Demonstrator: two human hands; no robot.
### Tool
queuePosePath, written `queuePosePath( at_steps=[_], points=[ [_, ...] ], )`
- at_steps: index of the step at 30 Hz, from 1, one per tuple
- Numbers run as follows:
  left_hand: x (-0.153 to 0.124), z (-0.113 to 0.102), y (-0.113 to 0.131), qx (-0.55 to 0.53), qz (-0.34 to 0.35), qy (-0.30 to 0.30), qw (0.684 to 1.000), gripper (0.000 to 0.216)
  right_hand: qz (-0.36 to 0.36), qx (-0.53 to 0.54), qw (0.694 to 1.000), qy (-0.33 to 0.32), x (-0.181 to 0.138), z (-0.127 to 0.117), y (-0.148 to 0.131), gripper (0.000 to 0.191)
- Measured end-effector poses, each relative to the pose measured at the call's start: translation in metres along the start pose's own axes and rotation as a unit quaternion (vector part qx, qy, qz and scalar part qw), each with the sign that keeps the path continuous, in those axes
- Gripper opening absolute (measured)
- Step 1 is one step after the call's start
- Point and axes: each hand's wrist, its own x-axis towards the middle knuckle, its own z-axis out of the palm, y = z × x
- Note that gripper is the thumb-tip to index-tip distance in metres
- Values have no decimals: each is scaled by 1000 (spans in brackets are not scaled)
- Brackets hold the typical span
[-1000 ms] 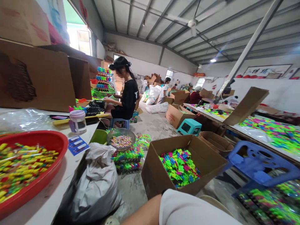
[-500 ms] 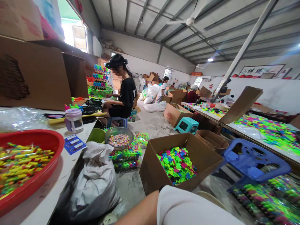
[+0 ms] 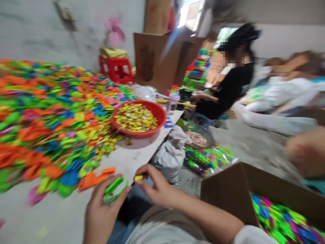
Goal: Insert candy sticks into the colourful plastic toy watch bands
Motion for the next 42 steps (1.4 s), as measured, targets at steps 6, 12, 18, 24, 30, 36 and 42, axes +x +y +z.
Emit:
queuePosePath(
  at_steps=[6,12,18,24,30,36,42],
  points=[
    [-8,-3,9,1,-75,11,997,28,13,71,997,-37,-1,5,-1,10],
    [-12,-2,14,-19,-84,7,996,30,-19,74,997,-30,1,14,0,9],
    [-14,0,14,-41,-116,-1,992,29,-81,16,995,-52,2,10,4,13],
    [-17,1,10,-94,-219,-47,970,33,-170,-122,970,-120,3,6,5,14],
    [-28,-4,6,-119,-308,-139,934,27,-217,-233,931,-180,-8,19,11,13],
    [-58,-33,5,-75,-362,-75,926,30,-254,-168,926,-222,-9,50,13,11],
    [-75,-140,3,236,-294,199,905,37,-254,-116,948,-155,13,70,21,40]
  ],
)
